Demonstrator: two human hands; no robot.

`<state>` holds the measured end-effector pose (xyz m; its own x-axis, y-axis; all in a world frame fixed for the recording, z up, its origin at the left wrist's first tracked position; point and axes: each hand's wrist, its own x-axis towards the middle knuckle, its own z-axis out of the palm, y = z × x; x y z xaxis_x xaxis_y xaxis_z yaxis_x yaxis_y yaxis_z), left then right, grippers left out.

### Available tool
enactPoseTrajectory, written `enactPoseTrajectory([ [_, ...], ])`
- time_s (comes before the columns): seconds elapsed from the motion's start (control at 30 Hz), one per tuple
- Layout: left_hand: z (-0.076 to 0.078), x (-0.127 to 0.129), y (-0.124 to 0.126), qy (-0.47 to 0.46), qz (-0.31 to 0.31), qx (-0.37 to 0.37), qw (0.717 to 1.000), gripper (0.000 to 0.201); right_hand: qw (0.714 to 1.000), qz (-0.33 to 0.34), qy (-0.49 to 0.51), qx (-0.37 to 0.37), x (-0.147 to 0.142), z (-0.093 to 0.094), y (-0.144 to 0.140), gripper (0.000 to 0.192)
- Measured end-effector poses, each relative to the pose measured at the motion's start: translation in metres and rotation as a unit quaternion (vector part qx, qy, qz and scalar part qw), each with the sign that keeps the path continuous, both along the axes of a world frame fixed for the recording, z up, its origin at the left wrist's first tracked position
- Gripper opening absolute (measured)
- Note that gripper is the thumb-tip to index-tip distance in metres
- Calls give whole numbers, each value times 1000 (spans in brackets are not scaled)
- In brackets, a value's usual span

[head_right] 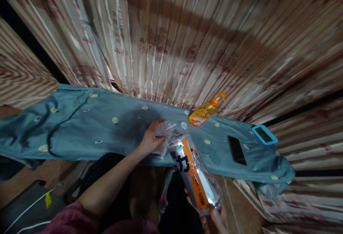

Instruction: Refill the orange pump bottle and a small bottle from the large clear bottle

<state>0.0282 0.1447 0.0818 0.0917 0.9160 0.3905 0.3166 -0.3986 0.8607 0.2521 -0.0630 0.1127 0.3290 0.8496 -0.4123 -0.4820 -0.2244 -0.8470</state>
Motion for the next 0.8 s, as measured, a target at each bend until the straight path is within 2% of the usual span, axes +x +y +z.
enactPoseTrajectory([
  [0.27, 2, 1, 0, -3, -5, -4, 1000, 58, 1000, -7, -12, 24, 4, -4, -2, 68],
  [0.47, 2, 2, 0, 1, -7, 10, 1000, 63, 1000, -22, -11, 12, 4, -3, -1, 76],
  [0.6, 1, 1, 1, 6, -12, 15, 1000, 65, 1000, -28, -2, 5, 2, 3, -5, 65],
  [0.8, -2, 1, 3, 6, -19, 26, 999, 65, 1000, 7, -8, 13, 4, 6, -6, 48],
])
